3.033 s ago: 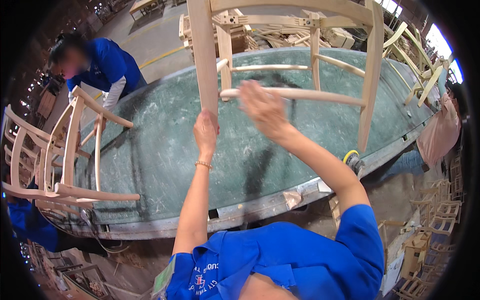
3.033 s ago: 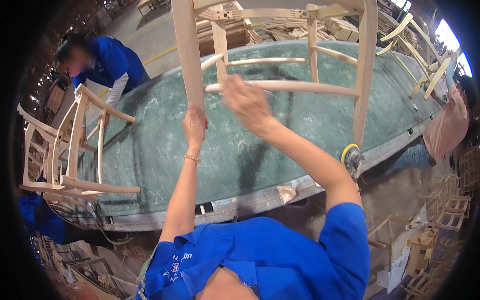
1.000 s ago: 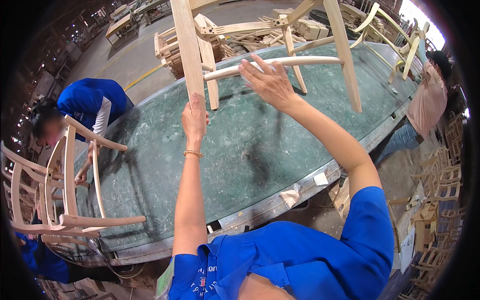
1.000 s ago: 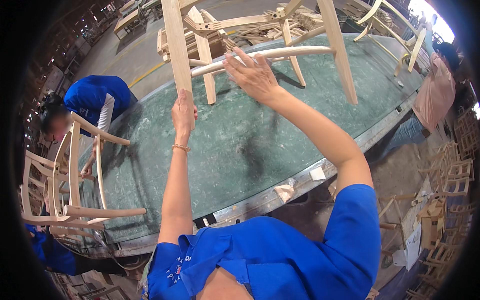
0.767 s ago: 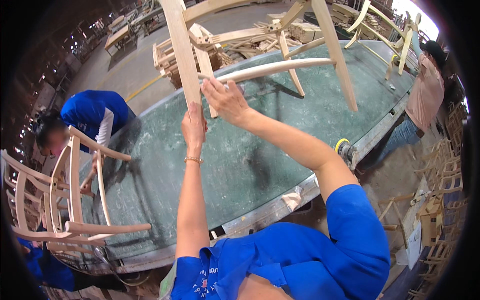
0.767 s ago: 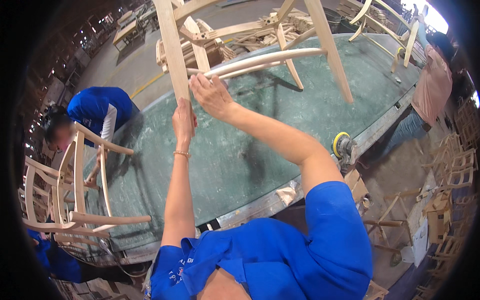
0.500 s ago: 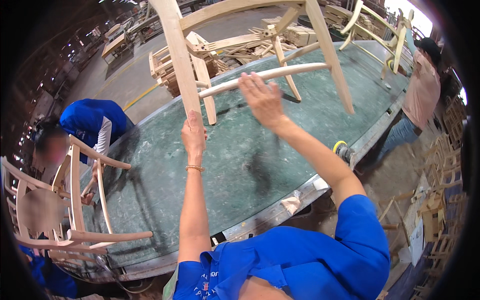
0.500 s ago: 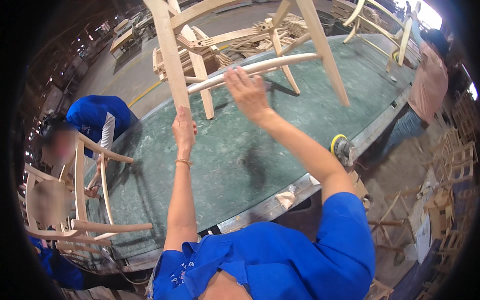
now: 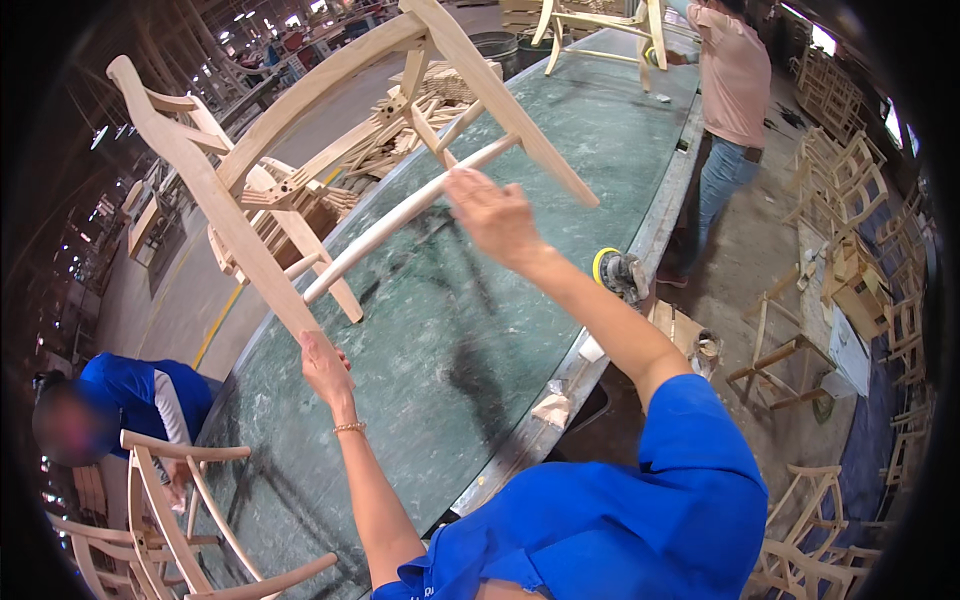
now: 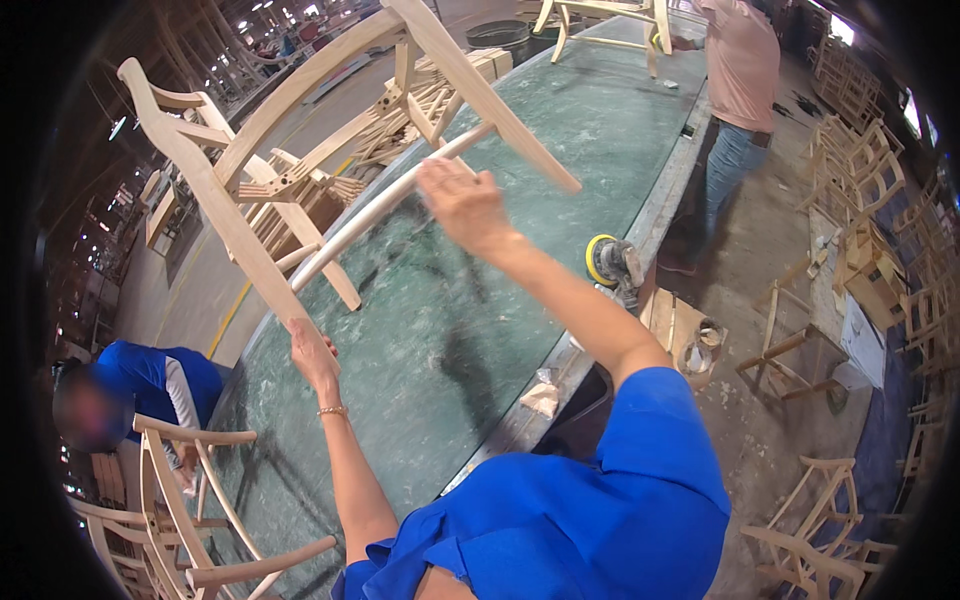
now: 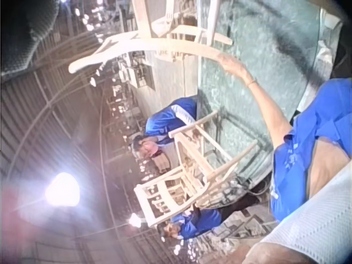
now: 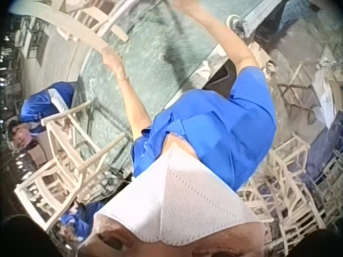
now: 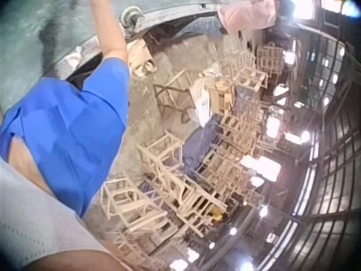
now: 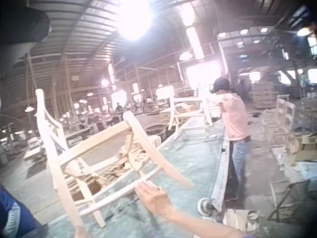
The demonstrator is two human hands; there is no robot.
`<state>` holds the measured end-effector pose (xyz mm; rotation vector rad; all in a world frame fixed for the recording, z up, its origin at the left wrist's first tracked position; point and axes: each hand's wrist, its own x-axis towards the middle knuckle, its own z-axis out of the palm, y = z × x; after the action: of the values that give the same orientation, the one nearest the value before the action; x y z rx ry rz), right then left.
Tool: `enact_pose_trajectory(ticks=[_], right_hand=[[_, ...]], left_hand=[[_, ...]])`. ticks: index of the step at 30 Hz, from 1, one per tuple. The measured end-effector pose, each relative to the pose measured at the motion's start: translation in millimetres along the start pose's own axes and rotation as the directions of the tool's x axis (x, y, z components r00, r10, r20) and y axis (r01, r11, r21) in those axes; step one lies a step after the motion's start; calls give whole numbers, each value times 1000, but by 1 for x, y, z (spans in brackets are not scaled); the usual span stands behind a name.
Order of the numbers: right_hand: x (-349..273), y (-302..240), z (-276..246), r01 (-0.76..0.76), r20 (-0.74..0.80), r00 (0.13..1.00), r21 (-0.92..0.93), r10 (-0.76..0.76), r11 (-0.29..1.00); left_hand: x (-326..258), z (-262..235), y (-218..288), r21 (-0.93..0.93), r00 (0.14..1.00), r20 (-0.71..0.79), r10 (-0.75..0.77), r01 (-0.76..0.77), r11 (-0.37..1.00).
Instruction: The person sands the frame of a wooden chair using a sanding block. They rotate the chair to access different sides and legs, then place the finished chair on a nearby stack.
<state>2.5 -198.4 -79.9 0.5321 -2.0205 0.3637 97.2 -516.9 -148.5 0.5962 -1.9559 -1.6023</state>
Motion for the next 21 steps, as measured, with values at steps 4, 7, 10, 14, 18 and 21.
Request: enact_pose_trajectory(ticks=[4, 7, 10, 14, 18, 21], right_hand=[[5, 50, -48, -169, 56, 983, -73, 173, 983], [11, 73, -56, -189, -41, 982, -150, 185, 970], [-1, 77, -46, -254, -100, 966, -232, 237, 939], [-9, 78, -50, -221, -53, 975, -230, 215, 948], [-17, 69, -40, -412, -183, 902, -86, 392, 907], [-33, 33, -30, -344, -81, 936, 3, 343, 939]], left_hand=[[-17, 8, -5, 31, 999, -3, 51, -51, 998], [-28, 16, -5, -6, 998, 16, 63, -63, 998], [-33, 20, -4, 11, 999, 30, 18, -19, 1000], [-37, 13, -17, 39, 998, 9, 67, -67, 997], [-39, 16, -26, -20, 994, 21, 111, -110, 994], [-41, 13, -32, -3, 994, 9, 104, -104, 995]])
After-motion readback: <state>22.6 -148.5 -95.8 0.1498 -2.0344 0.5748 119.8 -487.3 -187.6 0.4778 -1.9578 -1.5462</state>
